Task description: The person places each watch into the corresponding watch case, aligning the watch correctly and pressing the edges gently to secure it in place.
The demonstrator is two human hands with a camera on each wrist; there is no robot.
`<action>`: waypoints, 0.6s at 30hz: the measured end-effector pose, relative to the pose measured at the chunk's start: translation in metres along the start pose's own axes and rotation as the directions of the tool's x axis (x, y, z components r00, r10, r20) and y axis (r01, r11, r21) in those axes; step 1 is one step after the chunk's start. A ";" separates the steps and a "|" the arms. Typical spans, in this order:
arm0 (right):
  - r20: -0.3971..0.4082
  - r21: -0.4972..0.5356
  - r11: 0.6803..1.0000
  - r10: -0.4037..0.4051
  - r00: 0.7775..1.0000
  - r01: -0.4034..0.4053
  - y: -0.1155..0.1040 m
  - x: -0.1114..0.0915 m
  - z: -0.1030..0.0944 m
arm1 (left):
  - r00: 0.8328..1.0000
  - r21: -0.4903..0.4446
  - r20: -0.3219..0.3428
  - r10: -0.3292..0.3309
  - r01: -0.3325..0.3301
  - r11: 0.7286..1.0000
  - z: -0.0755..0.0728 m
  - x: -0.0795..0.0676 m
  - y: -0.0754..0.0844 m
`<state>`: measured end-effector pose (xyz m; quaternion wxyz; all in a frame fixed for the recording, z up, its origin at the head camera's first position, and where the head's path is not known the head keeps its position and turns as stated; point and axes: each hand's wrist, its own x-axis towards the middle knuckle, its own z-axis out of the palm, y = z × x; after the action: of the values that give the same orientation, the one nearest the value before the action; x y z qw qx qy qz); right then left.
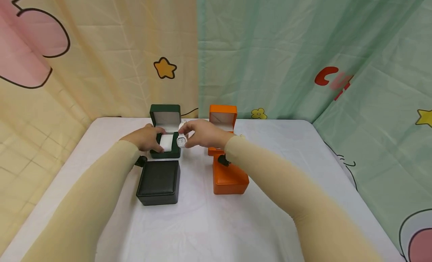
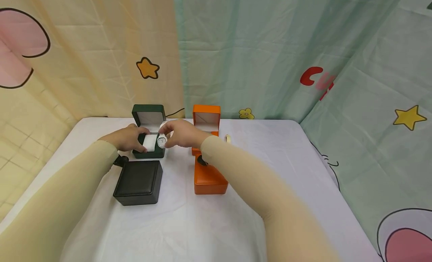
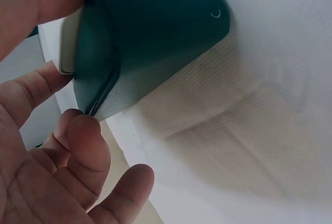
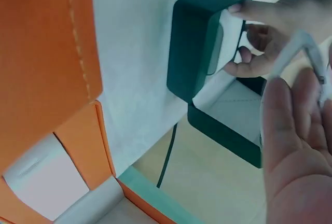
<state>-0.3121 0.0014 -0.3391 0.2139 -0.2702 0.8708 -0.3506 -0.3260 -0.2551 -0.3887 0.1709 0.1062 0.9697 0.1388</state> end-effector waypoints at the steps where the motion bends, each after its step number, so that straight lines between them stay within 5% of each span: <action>1: -0.022 0.046 0.999 -0.011 1.000 0.012 -0.001 -0.003 -0.001 | 1.000 0.000 0.000 0.002 -0.002 1.000 0.000 0.000 0.000; 9: -0.159 0.381 0.921 -0.019 0.987 0.079 -0.007 -0.014 -0.001 | 1.000 -0.003 0.004 -0.013 0.013 1.000 0.001 0.001 0.001; 18: -0.212 0.464 0.868 -0.088 0.973 0.180 -0.014 -0.028 0.007 | 0.999 0.006 -0.020 0.029 -0.029 1.000 0.003 0.002 0.001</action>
<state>-0.2829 0.0068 -0.3287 0.1679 -0.2352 0.7517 -0.5928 -0.3263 -0.2525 -0.3917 0.1589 0.1196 0.9701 0.1394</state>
